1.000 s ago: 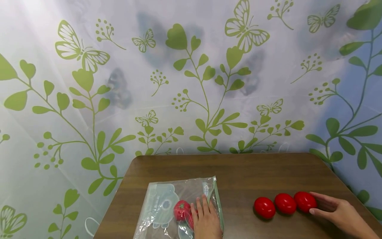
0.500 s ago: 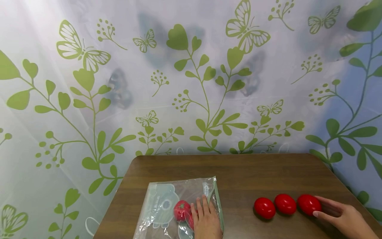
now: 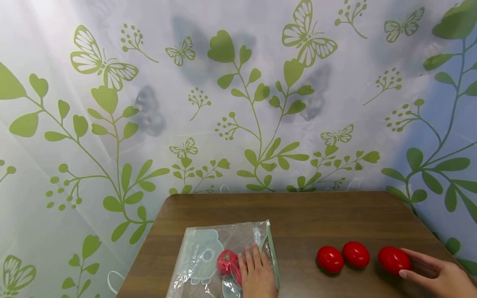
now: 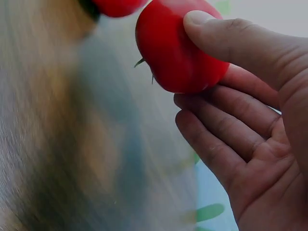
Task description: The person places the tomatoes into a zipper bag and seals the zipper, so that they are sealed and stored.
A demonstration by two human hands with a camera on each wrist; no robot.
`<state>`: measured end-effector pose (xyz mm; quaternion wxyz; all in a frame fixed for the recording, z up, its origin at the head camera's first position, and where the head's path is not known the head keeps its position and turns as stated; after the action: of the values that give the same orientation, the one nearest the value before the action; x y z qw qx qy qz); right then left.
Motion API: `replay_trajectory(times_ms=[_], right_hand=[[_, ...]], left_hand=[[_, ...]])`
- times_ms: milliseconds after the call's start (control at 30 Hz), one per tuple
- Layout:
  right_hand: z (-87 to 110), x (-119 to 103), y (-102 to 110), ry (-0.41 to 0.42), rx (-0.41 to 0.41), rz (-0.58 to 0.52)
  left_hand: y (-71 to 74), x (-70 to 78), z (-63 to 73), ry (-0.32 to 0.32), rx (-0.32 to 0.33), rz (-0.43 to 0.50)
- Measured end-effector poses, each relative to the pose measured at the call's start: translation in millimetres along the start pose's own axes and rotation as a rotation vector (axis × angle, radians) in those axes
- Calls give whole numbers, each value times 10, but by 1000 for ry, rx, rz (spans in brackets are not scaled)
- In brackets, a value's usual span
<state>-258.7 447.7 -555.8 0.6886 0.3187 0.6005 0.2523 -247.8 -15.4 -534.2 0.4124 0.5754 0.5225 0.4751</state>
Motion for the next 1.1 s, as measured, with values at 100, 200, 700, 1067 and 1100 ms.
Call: replay_trajectory(times_ms=[100, 200, 700, 1067, 1100], right_hand=[[82, -163, -25, 0, -25, 1], [149, -332, -71, 12, -63, 12], [256, -1018, -316, 147, -158, 10], [323, -1437, -559, 315, -267, -63], [328, -1473, -588, 320, -282, -81]], left_hand=[[5, -2, 1, 1, 5, 1], [14, -6, 7, 1, 26, -1], [1, 1, 4, 2, -9, -12], [2, 0, 18, -9, -5, -19], [1, -2, 19, -9, -8, -18]])
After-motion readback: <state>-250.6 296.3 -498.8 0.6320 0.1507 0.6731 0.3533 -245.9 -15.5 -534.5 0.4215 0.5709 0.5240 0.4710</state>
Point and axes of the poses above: each hand's wrist, its own z-axis away from the middle knuckle, its own y-axis out of the back of the hand, x = y × z, the point moved 10 cm from there along -z, towards the middle knuckle, and after that the axes turned 1 degree about y, right-handed, at the moved point
